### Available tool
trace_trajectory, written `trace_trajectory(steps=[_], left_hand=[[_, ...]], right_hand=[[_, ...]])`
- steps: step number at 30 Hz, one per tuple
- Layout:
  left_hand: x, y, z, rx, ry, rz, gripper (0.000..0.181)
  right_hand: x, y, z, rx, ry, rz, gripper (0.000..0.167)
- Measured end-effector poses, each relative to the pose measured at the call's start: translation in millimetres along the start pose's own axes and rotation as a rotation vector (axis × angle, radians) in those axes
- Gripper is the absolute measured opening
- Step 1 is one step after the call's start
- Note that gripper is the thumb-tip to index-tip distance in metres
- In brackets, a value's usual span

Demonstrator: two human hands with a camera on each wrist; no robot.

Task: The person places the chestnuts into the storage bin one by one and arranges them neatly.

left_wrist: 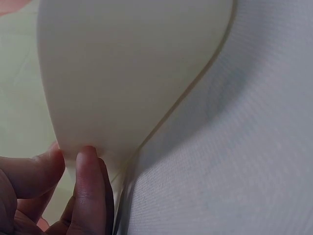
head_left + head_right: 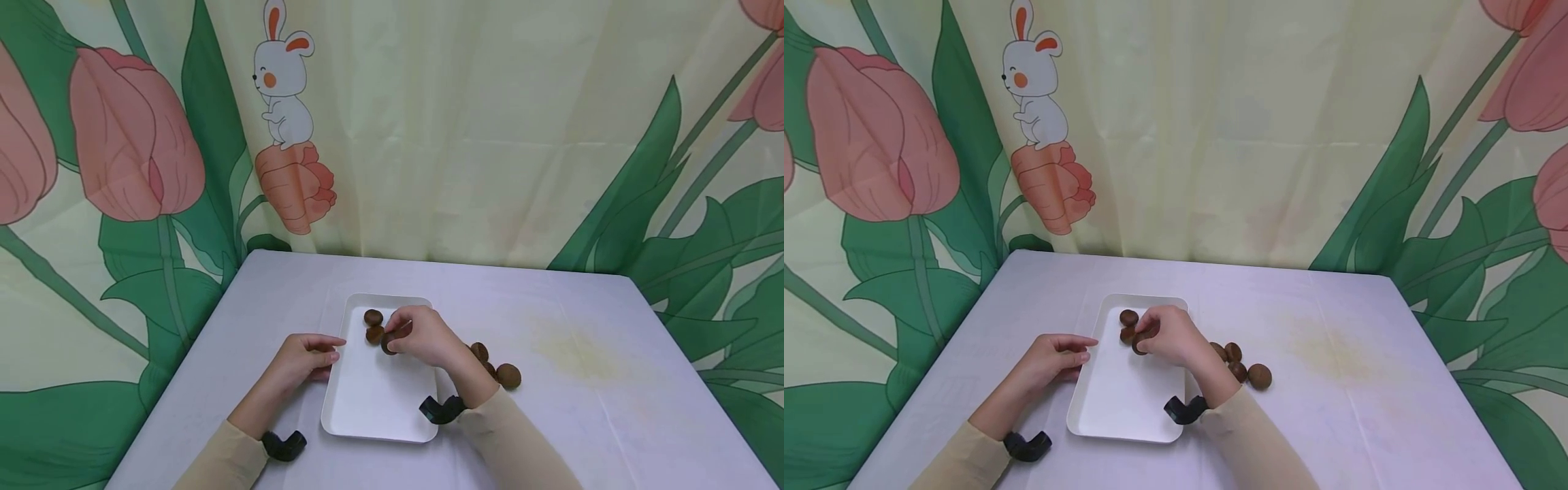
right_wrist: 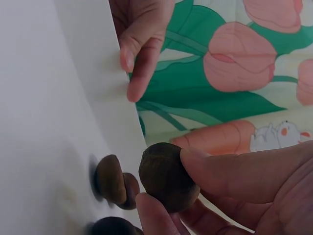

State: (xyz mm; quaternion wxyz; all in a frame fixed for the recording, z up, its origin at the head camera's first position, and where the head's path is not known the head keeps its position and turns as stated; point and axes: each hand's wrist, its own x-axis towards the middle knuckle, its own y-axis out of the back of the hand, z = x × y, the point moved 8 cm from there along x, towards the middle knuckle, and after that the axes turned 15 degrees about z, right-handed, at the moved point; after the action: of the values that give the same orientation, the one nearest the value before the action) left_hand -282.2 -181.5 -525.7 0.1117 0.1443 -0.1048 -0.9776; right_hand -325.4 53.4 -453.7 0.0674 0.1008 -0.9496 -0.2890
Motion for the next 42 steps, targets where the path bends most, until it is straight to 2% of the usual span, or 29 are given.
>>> trace_trajectory(steps=[6,9,17,23,33,42], left_hand=[[0.3,-0.4,0.3,-0.002,-0.001,-0.006,0.029],[0.1,-0.5,-0.1,-0.002,0.002,-0.007,0.03],[-0.3,0.4,0.5,-0.012,0.016,0.007,0.028],[-1.0,-0.1,0.3,-0.016,0.009,0.001,0.03],[-4.9,-1.0,1.4,-0.027,-0.004,-0.017,0.033],[-3.2,-0.1,0.5,-0.012,-0.001,-0.006,0.031]], right_hand=[[3.7,-13.6,-9.4,-0.004,0.041,-0.026,0.018],[5.2,-19.3,-12.2,-0.039,0.058,-0.031,0.018],[7.9,-33.0,-7.5,-0.105,0.056,-0.036,0.02],[7.7,-42.0,-8.7,-0.178,0.107,-0.028,0.021],[3.1,-47.5,-15.2,-0.236,0.155,-0.012,0.02],[2.8,-45.7,-13.2,-0.275,0.161,0.03,0.02]])
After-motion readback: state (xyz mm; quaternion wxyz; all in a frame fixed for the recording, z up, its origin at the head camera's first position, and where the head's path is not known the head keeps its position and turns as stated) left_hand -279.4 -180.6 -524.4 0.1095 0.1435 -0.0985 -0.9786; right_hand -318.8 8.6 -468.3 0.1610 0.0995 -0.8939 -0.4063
